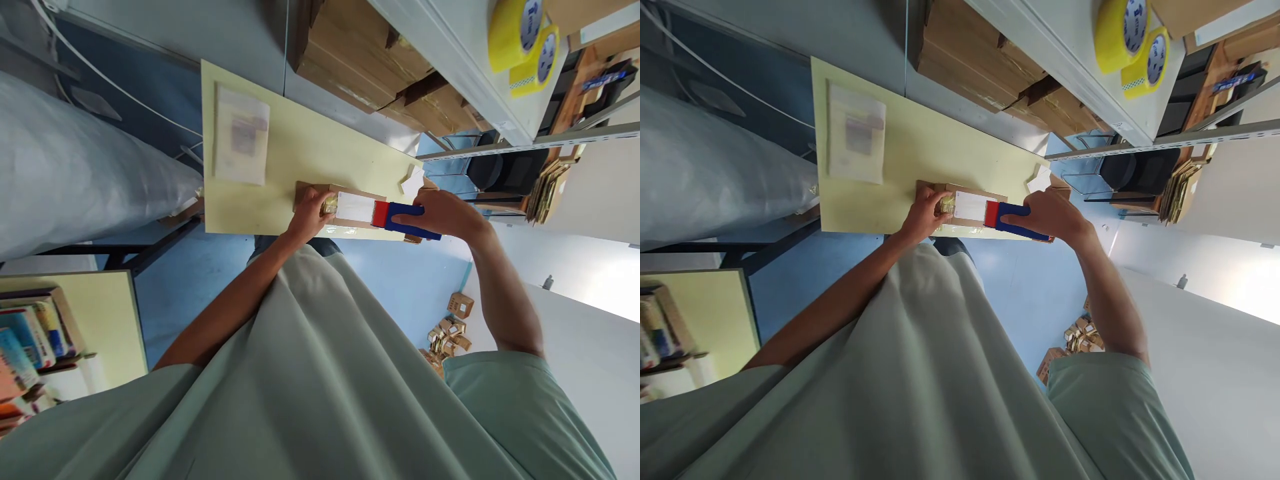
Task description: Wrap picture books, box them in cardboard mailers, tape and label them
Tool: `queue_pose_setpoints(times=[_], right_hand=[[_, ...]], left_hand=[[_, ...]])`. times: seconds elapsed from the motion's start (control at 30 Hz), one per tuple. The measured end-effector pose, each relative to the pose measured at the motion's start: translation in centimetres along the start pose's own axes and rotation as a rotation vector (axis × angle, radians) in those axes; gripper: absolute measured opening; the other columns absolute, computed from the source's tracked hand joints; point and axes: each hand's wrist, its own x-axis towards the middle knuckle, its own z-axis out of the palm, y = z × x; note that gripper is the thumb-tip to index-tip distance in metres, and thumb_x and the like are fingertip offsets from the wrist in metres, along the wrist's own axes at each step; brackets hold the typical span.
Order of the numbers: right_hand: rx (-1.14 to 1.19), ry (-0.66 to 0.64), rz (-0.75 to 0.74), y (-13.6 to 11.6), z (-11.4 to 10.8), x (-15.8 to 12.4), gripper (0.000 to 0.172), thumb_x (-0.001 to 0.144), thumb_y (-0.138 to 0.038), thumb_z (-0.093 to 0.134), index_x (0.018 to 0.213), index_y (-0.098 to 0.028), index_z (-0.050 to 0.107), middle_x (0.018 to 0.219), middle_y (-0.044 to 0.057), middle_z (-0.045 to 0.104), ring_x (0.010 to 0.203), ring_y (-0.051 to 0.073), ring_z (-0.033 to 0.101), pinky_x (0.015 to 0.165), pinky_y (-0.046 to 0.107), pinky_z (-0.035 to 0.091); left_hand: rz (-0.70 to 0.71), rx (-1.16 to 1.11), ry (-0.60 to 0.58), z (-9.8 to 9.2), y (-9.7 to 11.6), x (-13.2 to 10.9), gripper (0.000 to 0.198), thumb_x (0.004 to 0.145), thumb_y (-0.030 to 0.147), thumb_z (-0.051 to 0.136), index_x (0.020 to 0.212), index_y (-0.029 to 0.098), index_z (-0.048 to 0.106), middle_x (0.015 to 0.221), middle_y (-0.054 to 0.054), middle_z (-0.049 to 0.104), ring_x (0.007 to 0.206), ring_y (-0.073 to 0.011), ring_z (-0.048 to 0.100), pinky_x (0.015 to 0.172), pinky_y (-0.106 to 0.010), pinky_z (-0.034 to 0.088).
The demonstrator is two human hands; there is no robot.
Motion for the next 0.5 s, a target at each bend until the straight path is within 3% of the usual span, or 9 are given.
queue_pose_setpoints(times=[0.2, 0.5], right_hand=[[-0.037, -0.058, 0.066, 3.1, 4.9, 2.0, 0.069, 0.103, -0.084, 0.062, 0.088, -0.018, 0.079, 0.079, 0.011, 0.075, 0.076, 0.025, 0.071, 0.066, 0.034, 0.042], [0.076, -0.074, -0.037, 6.5, 9.7, 7.0, 0.062, 0.107, -0.074, 0.062, 0.108, -0.015, 0.082, 0.093, 0.015, 0.079, 0.088, 0.029, 0.074, 0.072, 0.035, 0.046]], left_hand=[[0.051, 0.158, -0.007, -0.3, -0.8, -0.2, 0.058, 0.091, 0.019, 0.087, 0.147, 0.026, 0.073, 0.124, -0.008, 0.065, 0.105, -0.0239, 0.070, 0.105, -0.040, 0.063], [0.006, 0.304, 0.048, -0.3, -0.3, -1.3, 0.061, 0.095, 0.022, 0.082, 0.155, 0.027, 0.071, 0.128, -0.006, 0.064, 0.092, -0.0160, 0.071, 0.101, -0.037, 0.067]])
